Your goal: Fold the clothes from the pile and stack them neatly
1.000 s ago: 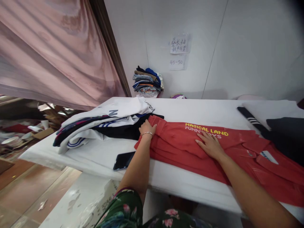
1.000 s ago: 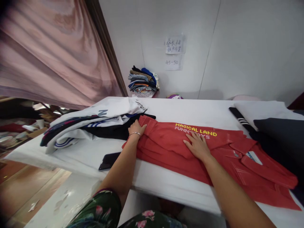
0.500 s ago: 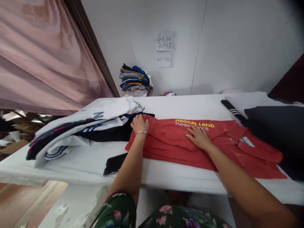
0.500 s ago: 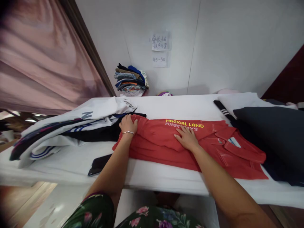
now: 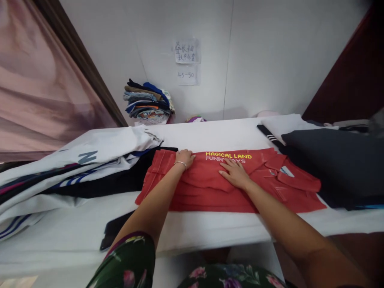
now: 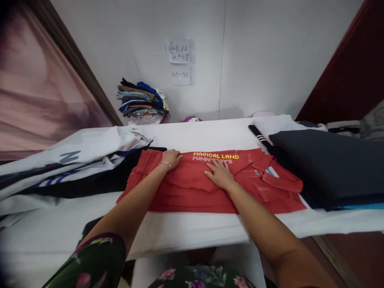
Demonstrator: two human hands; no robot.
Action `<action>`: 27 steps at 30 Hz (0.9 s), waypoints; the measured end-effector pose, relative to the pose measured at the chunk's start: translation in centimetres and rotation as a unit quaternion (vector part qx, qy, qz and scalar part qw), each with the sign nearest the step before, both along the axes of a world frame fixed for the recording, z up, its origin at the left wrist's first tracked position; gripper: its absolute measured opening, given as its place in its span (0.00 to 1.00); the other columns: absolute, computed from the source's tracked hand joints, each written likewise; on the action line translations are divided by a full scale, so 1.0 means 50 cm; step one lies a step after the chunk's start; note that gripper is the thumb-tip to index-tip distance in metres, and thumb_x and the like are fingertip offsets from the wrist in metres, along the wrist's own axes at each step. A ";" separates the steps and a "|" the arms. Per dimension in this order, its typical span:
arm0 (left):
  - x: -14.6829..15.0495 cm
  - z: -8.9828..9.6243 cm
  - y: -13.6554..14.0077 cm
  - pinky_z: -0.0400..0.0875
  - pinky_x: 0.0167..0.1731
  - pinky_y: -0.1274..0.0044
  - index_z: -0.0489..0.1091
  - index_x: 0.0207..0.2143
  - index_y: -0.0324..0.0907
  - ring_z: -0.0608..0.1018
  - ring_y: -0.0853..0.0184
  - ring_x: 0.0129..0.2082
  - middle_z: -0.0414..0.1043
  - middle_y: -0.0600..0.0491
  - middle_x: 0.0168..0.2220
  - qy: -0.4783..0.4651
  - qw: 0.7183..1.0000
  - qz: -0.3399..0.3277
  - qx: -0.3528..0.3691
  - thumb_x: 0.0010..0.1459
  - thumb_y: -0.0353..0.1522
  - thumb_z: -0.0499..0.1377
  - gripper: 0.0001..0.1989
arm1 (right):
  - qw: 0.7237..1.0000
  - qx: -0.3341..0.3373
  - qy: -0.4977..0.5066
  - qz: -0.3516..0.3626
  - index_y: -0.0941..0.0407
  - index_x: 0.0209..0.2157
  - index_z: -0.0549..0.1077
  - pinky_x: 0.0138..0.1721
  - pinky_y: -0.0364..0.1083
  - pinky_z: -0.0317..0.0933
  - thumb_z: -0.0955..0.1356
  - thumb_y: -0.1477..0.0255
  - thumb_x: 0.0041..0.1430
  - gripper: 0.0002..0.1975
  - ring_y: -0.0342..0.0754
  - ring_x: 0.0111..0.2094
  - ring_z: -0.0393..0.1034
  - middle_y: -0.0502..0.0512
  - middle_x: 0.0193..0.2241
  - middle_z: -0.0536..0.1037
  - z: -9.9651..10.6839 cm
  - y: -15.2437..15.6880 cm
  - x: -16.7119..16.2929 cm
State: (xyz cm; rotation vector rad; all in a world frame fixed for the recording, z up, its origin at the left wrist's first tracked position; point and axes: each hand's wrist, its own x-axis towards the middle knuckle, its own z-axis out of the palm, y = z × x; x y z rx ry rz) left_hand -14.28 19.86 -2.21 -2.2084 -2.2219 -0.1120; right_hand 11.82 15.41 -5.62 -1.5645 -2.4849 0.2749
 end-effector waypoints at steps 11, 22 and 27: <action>-0.016 0.020 0.045 0.68 0.42 0.70 0.75 0.40 0.41 0.76 0.55 0.45 0.75 0.42 0.46 0.028 0.990 -0.021 -0.134 0.59 0.44 0.47 0.22 | 1.000 -0.021 0.014 0.010 0.51 0.60 0.61 0.63 0.57 0.33 0.54 0.50 0.63 0.30 0.55 0.65 0.42 0.56 0.65 0.53 0.012 -0.001 0.000; -0.025 0.025 0.045 0.68 0.43 0.70 0.73 0.42 0.41 0.75 0.55 0.48 0.74 0.42 0.48 0.052 0.984 -0.019 -0.167 0.61 0.45 0.44 0.24 | 0.998 -0.036 0.041 0.018 0.51 0.60 0.61 0.63 0.59 0.32 0.54 0.50 0.63 0.31 0.55 0.66 0.40 0.55 0.65 0.51 0.018 -0.003 0.005; -0.035 0.004 0.039 0.68 0.40 0.69 0.72 0.42 0.42 0.75 0.56 0.45 0.75 0.44 0.45 0.042 0.991 -0.013 -0.125 0.62 0.45 0.43 0.24 | 0.997 -0.048 0.049 0.027 0.50 0.60 0.61 0.63 0.60 0.32 0.54 0.50 0.62 0.31 0.55 0.66 0.39 0.56 0.66 0.51 0.021 -0.003 0.005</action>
